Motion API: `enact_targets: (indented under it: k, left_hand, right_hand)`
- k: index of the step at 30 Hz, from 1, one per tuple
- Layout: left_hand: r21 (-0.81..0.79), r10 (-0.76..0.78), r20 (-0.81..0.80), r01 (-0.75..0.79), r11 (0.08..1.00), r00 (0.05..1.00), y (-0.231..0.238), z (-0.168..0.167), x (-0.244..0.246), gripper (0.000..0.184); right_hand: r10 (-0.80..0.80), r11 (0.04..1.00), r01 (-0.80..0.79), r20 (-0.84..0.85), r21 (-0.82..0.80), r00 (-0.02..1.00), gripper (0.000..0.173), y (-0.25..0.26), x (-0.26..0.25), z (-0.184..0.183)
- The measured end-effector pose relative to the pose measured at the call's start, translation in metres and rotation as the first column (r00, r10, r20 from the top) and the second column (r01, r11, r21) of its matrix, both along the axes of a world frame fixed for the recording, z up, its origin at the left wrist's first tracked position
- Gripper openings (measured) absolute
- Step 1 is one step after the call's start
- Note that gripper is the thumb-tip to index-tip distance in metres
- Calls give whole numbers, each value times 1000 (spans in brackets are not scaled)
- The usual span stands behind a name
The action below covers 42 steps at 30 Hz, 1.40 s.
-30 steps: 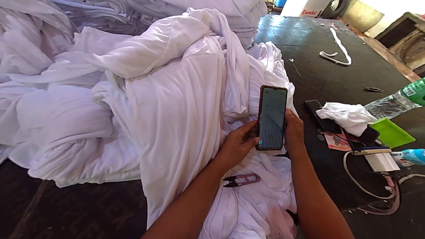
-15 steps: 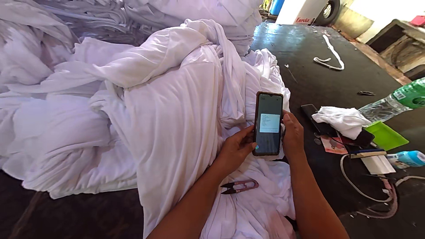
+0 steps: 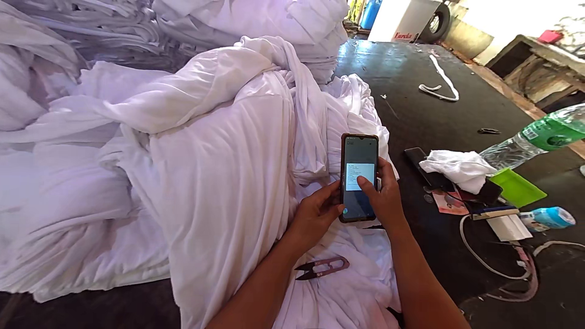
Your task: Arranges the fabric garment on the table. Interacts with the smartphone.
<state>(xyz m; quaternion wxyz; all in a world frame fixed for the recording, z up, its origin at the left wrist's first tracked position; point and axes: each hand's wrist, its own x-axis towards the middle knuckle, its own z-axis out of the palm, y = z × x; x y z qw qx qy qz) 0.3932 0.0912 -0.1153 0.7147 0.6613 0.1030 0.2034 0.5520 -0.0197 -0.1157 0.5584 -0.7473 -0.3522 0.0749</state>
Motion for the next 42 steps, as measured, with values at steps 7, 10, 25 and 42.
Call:
enact_targets:
  k: [7,10,25,42]
  left_hand:
    - [34,11,9,-11,999,1000,0,-1,0,49]
    - [34,10,15,-11,999,1000,0,-2,0,48]
    - [1,6,39,-6,1000,999,0,-3,0,48]
    - [5,9,38,-10,1000,999,-1,-4,0,49]
  right_hand:
    - [-9,1000,9,-17,0,1000,81,0,-3,1]
    - [-8,1000,8,-32,3,999,80,1,-3,1]
    - [43,996,-40,-43,76,998,59,0,0,2]
    - [-13,1000,13,-15,-3,1000,84,1,-2,0]
